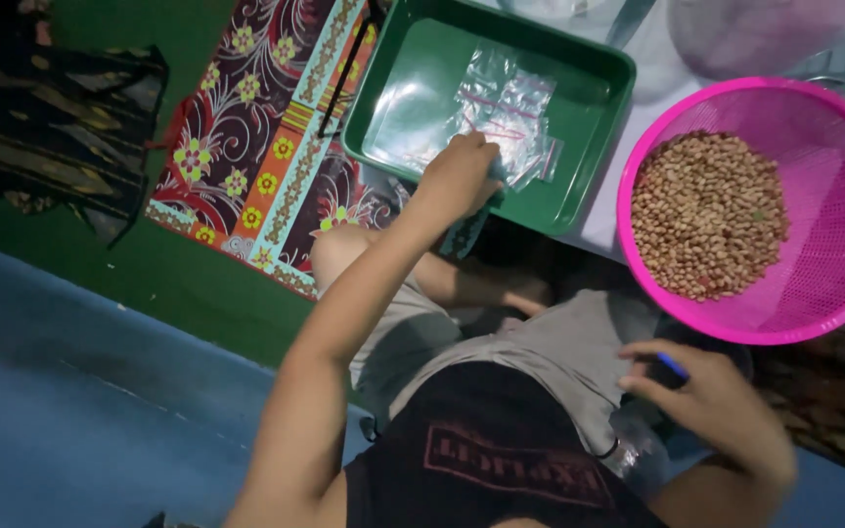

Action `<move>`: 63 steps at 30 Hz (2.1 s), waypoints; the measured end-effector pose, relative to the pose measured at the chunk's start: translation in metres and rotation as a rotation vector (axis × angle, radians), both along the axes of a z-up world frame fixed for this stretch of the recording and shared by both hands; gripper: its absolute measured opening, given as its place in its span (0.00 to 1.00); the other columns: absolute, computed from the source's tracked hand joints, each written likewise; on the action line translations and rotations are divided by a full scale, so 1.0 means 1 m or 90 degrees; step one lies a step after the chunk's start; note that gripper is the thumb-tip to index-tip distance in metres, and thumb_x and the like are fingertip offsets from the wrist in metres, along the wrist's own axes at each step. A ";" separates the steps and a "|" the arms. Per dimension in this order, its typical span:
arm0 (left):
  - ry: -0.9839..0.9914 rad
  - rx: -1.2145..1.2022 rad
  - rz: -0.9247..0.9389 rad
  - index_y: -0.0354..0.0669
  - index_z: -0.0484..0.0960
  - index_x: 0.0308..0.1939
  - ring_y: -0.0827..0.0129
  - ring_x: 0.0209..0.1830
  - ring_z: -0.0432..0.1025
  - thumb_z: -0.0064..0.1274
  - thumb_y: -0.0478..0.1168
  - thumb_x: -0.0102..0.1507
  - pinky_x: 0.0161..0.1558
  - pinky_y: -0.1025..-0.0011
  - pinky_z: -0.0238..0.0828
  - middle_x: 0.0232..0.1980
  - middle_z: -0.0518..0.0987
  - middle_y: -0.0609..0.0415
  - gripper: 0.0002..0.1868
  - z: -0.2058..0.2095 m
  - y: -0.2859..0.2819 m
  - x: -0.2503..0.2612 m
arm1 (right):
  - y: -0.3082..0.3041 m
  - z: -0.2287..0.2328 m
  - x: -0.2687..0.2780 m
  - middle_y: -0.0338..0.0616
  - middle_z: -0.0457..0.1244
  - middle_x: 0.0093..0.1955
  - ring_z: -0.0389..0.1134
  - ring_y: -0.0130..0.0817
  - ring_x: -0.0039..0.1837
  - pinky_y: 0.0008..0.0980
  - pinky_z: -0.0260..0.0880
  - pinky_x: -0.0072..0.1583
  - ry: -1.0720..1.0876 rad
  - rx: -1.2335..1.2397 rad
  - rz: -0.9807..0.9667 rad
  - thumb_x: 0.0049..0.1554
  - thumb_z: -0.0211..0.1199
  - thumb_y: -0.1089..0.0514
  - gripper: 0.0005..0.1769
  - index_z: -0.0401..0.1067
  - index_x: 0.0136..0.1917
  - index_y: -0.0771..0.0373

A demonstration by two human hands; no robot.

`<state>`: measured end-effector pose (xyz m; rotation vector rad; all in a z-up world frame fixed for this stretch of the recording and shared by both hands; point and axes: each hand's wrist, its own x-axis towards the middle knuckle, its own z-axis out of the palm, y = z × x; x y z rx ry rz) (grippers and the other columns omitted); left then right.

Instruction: Scooping peanuts from a basket into small plastic bags using a spoon and sealing them.

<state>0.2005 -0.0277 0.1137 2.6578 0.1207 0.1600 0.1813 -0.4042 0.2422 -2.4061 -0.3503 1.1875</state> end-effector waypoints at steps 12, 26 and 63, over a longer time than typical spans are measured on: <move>-0.083 0.125 -0.029 0.37 0.82 0.29 0.46 0.40 0.73 0.48 0.32 0.57 0.45 0.56 0.73 0.40 0.78 0.43 0.06 -0.009 0.003 0.009 | 0.043 -0.036 -0.003 0.35 0.77 0.38 0.73 0.26 0.39 0.26 0.73 0.45 0.075 0.237 0.117 0.45 0.76 0.54 0.18 0.85 0.50 0.56; -0.104 -0.220 0.148 0.47 0.87 0.35 0.53 0.35 0.80 0.63 0.42 0.63 0.38 0.60 0.79 0.31 0.82 0.51 0.05 0.048 0.023 -0.007 | 0.068 -0.072 -0.010 0.46 0.76 0.42 0.75 0.39 0.47 0.37 0.74 0.51 0.036 0.291 0.042 0.49 0.75 0.57 0.15 0.83 0.51 0.55; 0.021 -0.390 -0.088 0.43 0.87 0.44 0.49 0.40 0.79 0.59 0.38 0.65 0.41 0.60 0.78 0.39 0.83 0.46 0.06 0.051 -0.047 -0.143 | 0.127 -0.087 -0.033 0.43 0.74 0.48 0.76 0.44 0.51 0.38 0.77 0.51 -0.323 0.500 0.033 0.53 0.73 0.62 0.16 0.78 0.56 0.59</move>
